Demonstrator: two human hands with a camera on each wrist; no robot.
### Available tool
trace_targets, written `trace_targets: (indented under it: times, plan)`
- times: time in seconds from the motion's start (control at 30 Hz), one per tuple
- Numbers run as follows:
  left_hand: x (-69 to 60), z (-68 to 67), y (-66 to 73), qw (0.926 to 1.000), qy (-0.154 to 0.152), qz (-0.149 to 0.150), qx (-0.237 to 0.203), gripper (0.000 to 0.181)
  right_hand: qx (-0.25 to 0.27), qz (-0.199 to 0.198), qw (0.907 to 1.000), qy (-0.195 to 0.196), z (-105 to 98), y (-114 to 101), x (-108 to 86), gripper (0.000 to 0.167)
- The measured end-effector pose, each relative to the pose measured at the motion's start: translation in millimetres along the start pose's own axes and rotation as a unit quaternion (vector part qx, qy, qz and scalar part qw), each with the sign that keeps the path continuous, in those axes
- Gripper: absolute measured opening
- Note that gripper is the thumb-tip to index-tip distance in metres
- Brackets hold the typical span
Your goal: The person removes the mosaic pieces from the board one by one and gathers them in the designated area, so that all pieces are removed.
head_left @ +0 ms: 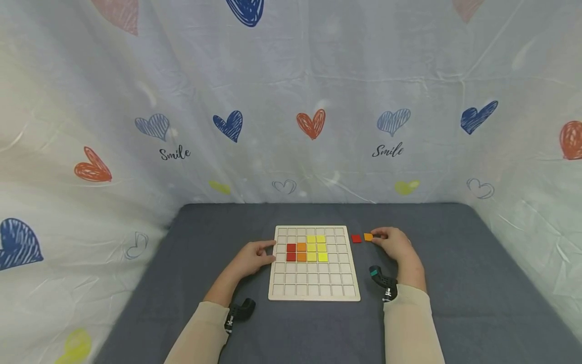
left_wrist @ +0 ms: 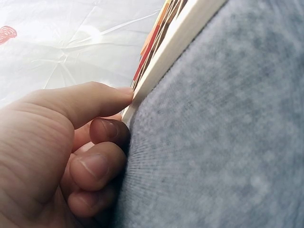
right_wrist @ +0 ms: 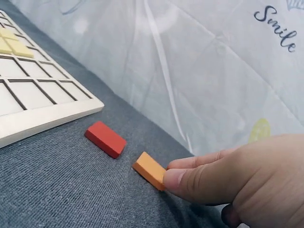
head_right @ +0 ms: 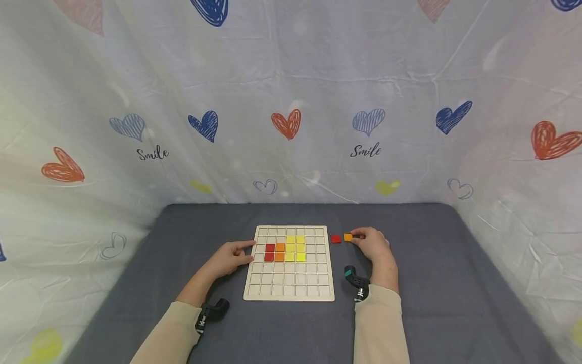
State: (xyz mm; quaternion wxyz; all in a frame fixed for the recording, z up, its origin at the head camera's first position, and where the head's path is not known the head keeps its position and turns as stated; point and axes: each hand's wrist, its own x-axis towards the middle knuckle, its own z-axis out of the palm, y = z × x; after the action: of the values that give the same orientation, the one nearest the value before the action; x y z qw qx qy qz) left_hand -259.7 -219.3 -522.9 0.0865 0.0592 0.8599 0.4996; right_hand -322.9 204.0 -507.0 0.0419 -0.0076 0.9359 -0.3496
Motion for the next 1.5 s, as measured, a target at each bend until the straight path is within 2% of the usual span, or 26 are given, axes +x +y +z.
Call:
trace_targets:
  times: [0.1, 0.23, 0.43, 0.63, 0.93, 1.23, 1.4, 1.5]
  plan:
    - [-0.1, 0.0, 0.2, 1.0000, 0.001, 0.002, 0.003, 0.053, 0.019, -0.004, 0.9998, -0.004, -2, -1, -0.4, 0.035]
    - [0.4, 0.0, 0.1, 0.9999, 0.003, 0.003, 0.011, 0.053, 0.031, -0.028, 0.9991, -0.001, -6, -10, -2.1, 0.039]
    - [0.1, -0.2, 1.1, 0.9999, 0.007, 0.001, 0.012, 0.053, 0.041, -0.080, 0.9959, -0.007, -12, -34, -6.5, 0.042]
    - [0.7, -0.1, 0.5, 1.0000, 0.002, 0.000, 0.008, 0.053, 0.038, -0.137, 0.9898, -0.011, -7, -59, -9.0, 0.040]
    - [1.3, -1.0, -0.5, 1.0000, -0.002, 0.003, 0.003, 0.054, 0.007, -0.204, 0.9783, -0.035, 16, -91, -10.8, 0.036]
    - [0.0, -0.7, -0.8, 1.0000, -0.002, 0.005, -0.001, 0.053, -0.029, -0.216, 0.9731, -0.076, 46, -112, -11.4, 0.033]
    - [0.1, -0.8, -0.9, 1.0000, -0.003, 0.004, -0.002, 0.054, -0.092, -0.206, 0.9713, -0.075, 65, -123, -12.2, 0.033]
    - [0.3, -0.6, -1.0, 1.0000, -0.001, 0.003, 0.001, 0.053, -0.145, -0.209, 0.9651, -0.063, 77, -126, -13.3, 0.030]
